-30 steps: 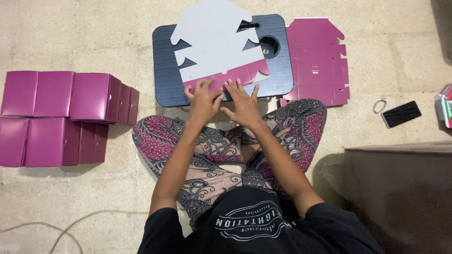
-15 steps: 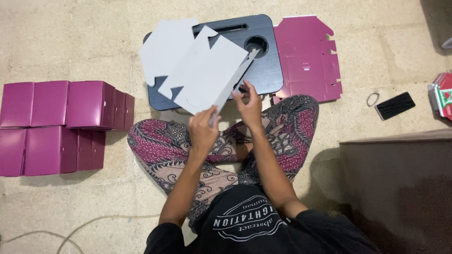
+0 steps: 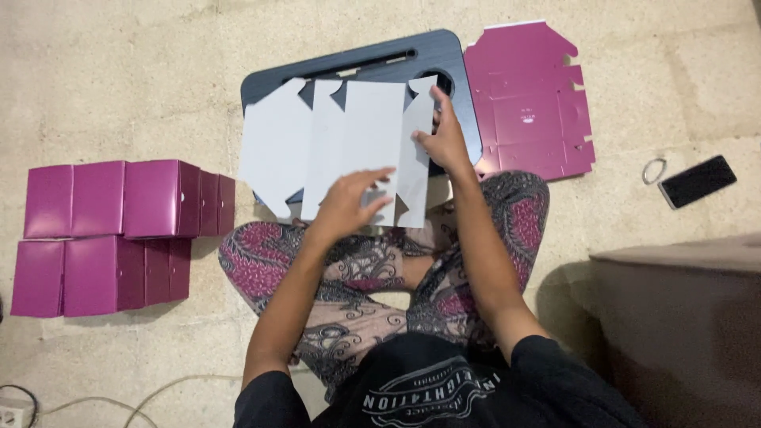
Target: The person assembles small purple boxes from flat die-cut cardboard sheets. They fold the tabs and sides to form the box shape, then place the finished boxes in a stack on the floor. The process is repeated with multiple sheets.
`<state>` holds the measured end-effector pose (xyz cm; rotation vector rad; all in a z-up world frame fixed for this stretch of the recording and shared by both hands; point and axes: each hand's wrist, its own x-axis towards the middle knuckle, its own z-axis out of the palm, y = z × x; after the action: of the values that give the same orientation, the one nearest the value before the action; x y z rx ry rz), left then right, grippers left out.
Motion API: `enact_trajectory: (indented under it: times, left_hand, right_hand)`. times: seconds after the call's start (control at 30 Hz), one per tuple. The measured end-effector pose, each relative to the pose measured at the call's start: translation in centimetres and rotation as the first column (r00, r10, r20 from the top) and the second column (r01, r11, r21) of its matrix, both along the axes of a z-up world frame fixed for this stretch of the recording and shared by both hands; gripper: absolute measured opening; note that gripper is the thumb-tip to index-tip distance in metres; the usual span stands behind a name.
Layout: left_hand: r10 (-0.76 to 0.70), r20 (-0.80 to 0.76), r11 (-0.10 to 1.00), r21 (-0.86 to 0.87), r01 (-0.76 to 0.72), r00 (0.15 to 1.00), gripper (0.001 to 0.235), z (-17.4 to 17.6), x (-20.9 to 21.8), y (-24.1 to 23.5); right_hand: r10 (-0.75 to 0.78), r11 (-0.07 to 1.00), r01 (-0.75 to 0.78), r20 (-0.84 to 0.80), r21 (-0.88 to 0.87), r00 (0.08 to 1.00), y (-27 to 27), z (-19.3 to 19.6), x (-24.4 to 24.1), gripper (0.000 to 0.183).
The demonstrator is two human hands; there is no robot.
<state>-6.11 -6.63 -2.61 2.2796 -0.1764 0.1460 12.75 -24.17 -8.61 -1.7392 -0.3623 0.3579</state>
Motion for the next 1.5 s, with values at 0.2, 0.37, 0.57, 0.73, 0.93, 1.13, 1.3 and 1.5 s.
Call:
enact_trajectory:
  times: [0.2, 0.37, 0.57, 0.73, 0.93, 1.13, 1.3, 1.5]
  left_hand:
    - [0.246, 0.125, 0.966, -0.112, -0.232, 0.961, 0.079, -2.0, 10.8, 6.1]
    - [0.255, -0.197, 0.944, -0.162, -0.288, 0.946, 0.075, -5.1, 19.7, 9.0]
    - [0.205, -0.384, 0.973, -0.022, -0.231, 0.9, 0.044, -9.3, 24.0, 9.6]
    - [0.235, -0.285, 0.968, -0.022, -0.251, 0.929, 0.034, -7.8, 22.1, 7.9]
    - [0.305, -0.306, 0.947, -0.002, -0.321, 0.902, 0.044, -6.4, 20.4, 5.3]
    - [0.417, -0.189, 0.899, -0.063, -0.434, 0.889, 0.033, -5.8, 17.7, 3.3]
    - [0.38, -0.137, 0.901, -0.166, -0.4, 0.915, 0.018, -5.1, 16.0, 2.7]
    - [0.342, -0.005, 0.867, -0.385, -0.317, 0.94, 0.033, -5.9, 14.6, 1.9]
  right_hand:
    - [0.335, 0.914, -0.288, -0.133, 0.287, 0.933, 2.5, -1.7, 3.3, 0.114]
    - [0.371, 0.914, -0.324, -0.176, 0.244, 0.912, 3.5, -1.2, 4.8, 0.116]
    - [0.226, 0.974, -0.226, -0.019, -0.008, 0.974, 3.9, 0.6, 3.9, 0.099]
    - [0.177, 0.93, 0.019, 0.494, -0.367, 0.851, 3.7, 0.4, 0.4, 0.059]
    - [0.209, 0.852, 0.138, 0.571, -0.505, 0.794, 2.8, -0.6, 1.2, 0.057]
    - [0.088, 0.939, 0.072, 0.439, -0.336, 0.894, 2.8, 1.5, 3.4, 0.098]
    - [0.143, 0.947, 0.047, 0.549, -0.318, 0.824, 2.2, -0.7, 4.7, 0.069]
    - [0.092, 0.964, 0.041, 0.474, -0.262, 0.876, 1.7, -1.4, 4.0, 0.064]
